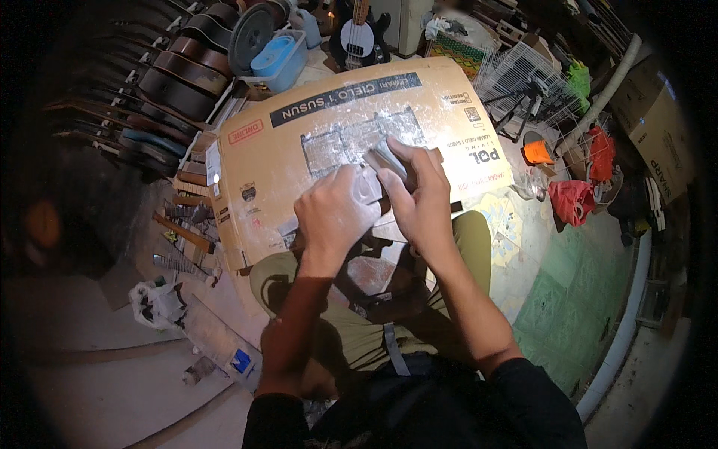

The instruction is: The person sands the surface and edges of a wooden guitar body using a piece of sandpaper while it is positioned on a cardboard box.

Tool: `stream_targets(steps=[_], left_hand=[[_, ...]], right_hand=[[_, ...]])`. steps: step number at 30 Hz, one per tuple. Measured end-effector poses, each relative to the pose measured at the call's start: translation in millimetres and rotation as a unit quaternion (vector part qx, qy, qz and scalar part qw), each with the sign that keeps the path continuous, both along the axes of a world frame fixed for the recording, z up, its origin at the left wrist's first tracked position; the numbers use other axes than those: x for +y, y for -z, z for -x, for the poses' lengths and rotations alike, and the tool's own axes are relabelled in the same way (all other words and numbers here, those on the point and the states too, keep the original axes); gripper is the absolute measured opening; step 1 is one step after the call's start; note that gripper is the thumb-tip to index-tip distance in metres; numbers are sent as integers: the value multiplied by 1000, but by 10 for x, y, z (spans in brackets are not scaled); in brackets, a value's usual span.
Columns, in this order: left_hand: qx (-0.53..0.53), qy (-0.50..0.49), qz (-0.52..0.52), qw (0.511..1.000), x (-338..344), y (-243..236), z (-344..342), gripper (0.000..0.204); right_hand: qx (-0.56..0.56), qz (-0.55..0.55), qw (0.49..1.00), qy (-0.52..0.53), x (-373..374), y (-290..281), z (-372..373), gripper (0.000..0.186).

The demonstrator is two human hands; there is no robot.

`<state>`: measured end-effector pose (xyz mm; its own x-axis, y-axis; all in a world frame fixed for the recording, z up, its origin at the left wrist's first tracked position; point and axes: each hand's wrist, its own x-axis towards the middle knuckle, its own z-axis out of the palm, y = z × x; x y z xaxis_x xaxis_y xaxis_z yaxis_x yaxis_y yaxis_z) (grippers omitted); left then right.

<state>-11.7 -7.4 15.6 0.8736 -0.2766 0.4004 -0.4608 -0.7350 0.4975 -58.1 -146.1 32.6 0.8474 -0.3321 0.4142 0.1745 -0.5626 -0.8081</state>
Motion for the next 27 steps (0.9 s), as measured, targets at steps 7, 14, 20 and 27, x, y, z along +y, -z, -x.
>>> stream_targets(steps=[7,14,20,27], left_hand=[[-39,14,50,998,54,50,6,29],[-32,5,29,999,34,-3,-28,28],[-11,-2,19,1000,75,83,-61,25],[-3,-2,16,1000,116,67,-36,23]], right_hand=[[41,16,999,-11,63,-15,139,38],[-19,48,999,11,96,133,280,38],[-38,97,995,-3,168,138,389,38],[-34,39,999,-10,193,208,303,38]])
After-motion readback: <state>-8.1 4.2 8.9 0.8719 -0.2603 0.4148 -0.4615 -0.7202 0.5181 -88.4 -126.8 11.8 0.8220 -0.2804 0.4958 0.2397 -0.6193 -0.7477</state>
